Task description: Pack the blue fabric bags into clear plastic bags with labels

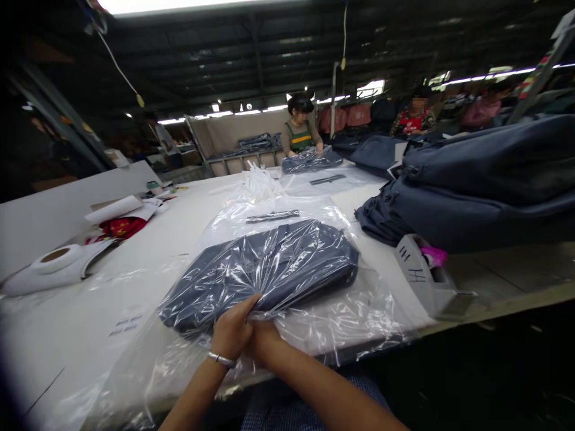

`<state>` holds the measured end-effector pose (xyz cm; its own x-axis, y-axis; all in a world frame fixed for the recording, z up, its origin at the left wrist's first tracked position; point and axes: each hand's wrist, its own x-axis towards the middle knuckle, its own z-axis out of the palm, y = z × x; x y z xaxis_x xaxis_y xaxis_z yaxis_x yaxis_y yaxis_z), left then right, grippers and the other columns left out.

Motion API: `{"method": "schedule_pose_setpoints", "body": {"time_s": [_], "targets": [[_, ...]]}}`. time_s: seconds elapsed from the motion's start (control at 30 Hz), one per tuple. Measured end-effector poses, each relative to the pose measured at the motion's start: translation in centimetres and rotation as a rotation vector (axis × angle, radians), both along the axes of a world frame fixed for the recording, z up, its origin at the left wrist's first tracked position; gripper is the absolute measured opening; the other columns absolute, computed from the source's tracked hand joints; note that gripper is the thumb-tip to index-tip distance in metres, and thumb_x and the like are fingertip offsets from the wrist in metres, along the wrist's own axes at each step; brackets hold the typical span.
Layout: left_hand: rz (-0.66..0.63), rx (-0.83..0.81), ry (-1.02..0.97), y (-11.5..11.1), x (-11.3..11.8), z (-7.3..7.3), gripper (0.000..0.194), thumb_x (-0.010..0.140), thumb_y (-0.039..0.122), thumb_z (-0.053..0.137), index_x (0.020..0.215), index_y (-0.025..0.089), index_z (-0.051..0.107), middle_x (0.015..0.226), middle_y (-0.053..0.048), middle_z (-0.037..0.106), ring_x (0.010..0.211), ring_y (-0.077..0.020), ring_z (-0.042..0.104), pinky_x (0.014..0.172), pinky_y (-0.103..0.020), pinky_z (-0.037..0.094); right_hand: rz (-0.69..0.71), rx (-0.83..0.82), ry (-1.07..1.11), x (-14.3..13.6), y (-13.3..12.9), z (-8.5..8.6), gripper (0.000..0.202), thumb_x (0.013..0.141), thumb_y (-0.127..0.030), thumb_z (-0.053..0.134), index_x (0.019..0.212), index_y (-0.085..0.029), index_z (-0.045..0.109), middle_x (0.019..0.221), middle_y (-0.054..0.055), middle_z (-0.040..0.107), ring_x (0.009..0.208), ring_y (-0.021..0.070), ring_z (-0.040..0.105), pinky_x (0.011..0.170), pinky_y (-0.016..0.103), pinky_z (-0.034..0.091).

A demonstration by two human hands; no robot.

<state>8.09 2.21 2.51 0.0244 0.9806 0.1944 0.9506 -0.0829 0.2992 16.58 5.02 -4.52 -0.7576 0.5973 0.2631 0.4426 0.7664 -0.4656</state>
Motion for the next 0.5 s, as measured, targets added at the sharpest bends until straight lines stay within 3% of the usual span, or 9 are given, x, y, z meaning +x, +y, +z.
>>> {"method": "schedule_pose_setpoints", "body": {"time_s": [0.13,0.23,0.3,0.37,0.4,0.47,0.5], "targets": [[-0.012,0.042,0.013,-0.1,-0.4,-1.0,0.072,0.065,0.000,0.043,0.131,0.028,0.056,0.130,0.001,0.064,0.117,-0.0169,0.061,0.103,-0.031,0.050,-0.016,0.040,0.001,2.9,-2.0,1.4,0.024,0.083,-0.018,0.056,0.101,-0.014,0.071,0.099,0.014,0.074,0.093,0.0289,0.068,0.084,0.038,0.054],[-0.028,0.137,0.055,-0.6,0.0,-2.5,0.073,0.068,-0.004,0.040,0.134,0.023,0.054,0.134,-0.001,0.061,0.118,-0.0158,0.061,0.101,-0.029,0.051,0.072,0.127,0.137,7.2,-4.0,3.9,0.017,0.086,-0.020,0.056,0.096,-0.017,0.069,0.092,0.007,0.073,0.086,0.0206,0.066,0.081,0.030,0.054],[-0.058,0.209,0.093,-1.0,0.7,-3.4,0.074,0.071,-0.006,0.038,0.139,0.020,0.048,0.141,-0.004,0.055,0.119,-0.0155,0.060,0.099,-0.028,0.052,0.064,0.196,0.195,10.1,-4.2,6.0,0.019,0.089,-0.021,0.055,0.103,-0.018,0.068,0.094,0.006,0.073,0.087,0.0184,0.066,0.083,0.031,0.054],[-0.072,0.249,0.119,-1.4,1.5,-4.1,0.077,0.073,-0.006,0.038,0.146,0.020,0.038,0.146,-0.005,0.048,0.121,-0.0159,0.059,0.096,-0.028,0.053,-0.034,0.285,0.168,12.3,-3.3,7.5,0.039,0.088,-0.025,0.061,0.127,-0.020,0.058,0.124,0.010,0.066,0.114,0.0245,0.060,0.101,0.043,0.047],[-0.069,0.253,0.125,-1.6,1.8,-4.2,0.081,0.073,-0.007,0.039,0.149,0.021,0.031,0.148,-0.005,0.045,0.122,-0.0162,0.058,0.095,-0.028,0.054,-0.093,0.330,0.127,13.1,-2.5,7.9,0.055,0.085,-0.026,0.066,0.137,-0.022,0.050,0.140,0.012,0.054,0.129,0.0300,0.049,0.108,0.053,0.039],[-0.052,0.243,0.134,-1.9,2.4,-4.1,0.091,0.071,-0.008,0.039,0.152,0.025,0.017,0.151,-0.004,0.041,0.123,-0.0167,0.057,0.092,-0.026,0.055,-0.201,0.398,0.033,14.6,-0.5,7.7,0.078,0.077,-0.019,0.072,0.147,-0.025,0.038,0.156,0.015,0.031,0.143,0.0385,0.025,0.111,0.067,0.026],[-0.046,0.236,0.141,-1.9,2.5,-4.0,0.095,0.070,-0.009,0.039,0.153,0.027,0.011,0.152,-0.004,0.039,0.123,-0.0167,0.057,0.091,-0.026,0.056,-0.243,0.429,0.003,15.3,0.5,7.3,0.080,0.076,-0.011,0.070,0.148,-0.024,0.037,0.158,0.016,0.026,0.145,0.0399,0.020,0.110,0.069,0.025]]}}
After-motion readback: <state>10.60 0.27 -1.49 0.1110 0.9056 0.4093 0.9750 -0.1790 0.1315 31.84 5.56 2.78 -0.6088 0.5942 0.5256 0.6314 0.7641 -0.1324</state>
